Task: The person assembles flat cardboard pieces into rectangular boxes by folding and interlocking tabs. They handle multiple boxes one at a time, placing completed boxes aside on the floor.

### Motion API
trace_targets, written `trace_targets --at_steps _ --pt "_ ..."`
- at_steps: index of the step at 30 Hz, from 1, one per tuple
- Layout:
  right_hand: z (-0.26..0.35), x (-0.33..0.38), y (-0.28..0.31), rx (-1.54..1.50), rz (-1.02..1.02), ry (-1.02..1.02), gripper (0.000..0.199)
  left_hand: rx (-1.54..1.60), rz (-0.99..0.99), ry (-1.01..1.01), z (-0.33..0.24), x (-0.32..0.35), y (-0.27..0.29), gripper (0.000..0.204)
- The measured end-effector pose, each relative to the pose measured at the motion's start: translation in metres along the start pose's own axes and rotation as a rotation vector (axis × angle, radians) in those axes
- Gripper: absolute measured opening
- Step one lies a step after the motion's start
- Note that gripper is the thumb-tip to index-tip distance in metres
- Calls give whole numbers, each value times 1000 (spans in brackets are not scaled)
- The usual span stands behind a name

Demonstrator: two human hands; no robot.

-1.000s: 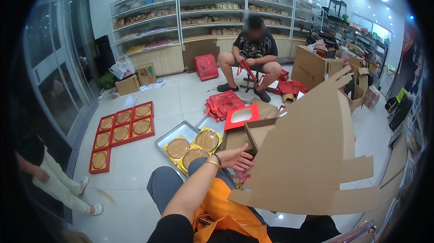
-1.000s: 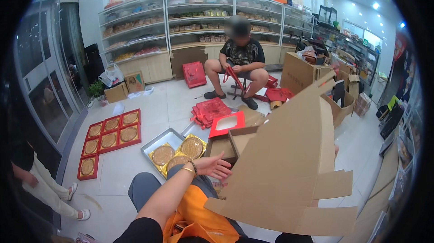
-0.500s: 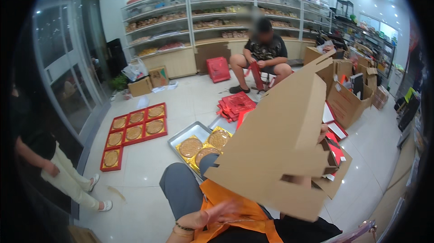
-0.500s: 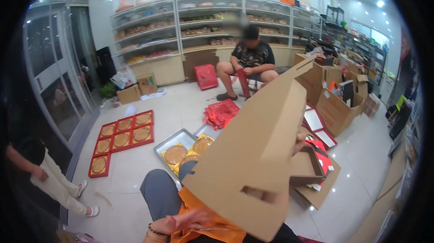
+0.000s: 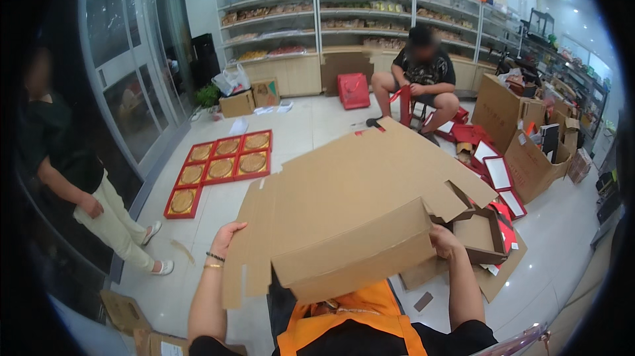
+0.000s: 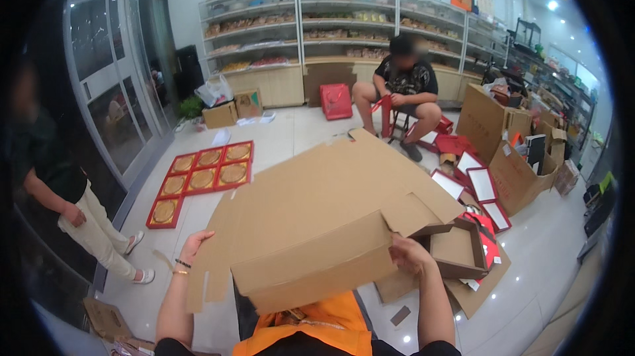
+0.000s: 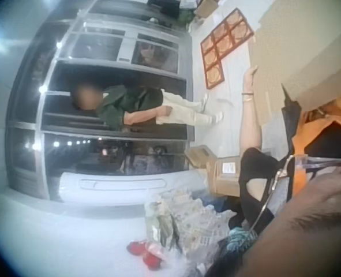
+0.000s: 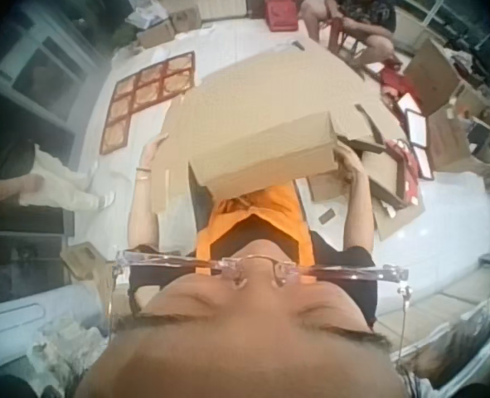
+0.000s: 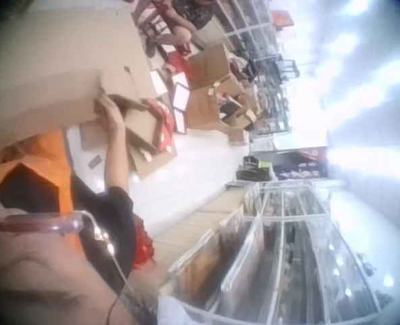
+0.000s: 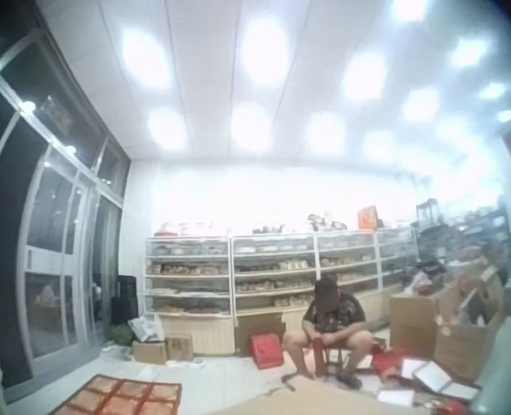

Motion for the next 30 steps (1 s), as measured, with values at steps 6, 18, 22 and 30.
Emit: trace_targets --at_steps 6,18,22,30 --pt "36 -45 -84 -854 219 27 70 -709 -283 56 -46 23 45 35" --pt "39 -108 -78 460 97 -322 39 -1748 -652 -124 -96 -9 6 49" --pt "55 -109 -119 1055 -87 -79 65 -1656 -807 126 -69 -26 -48 68" --pt "7 -102 -123 -247 -97 -116 71 -893 -611 -170 -13 -36 -31 86"
Point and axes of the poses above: each hand's wrist, its own x-axis away from the middle knuckle, its own y-axis out of the back of the hand, z = x × y, the point moved 10 cm from there along -x, towards the middle knuckle, and after that the axes turned 6 degrees about z, right-handed, at the moved point
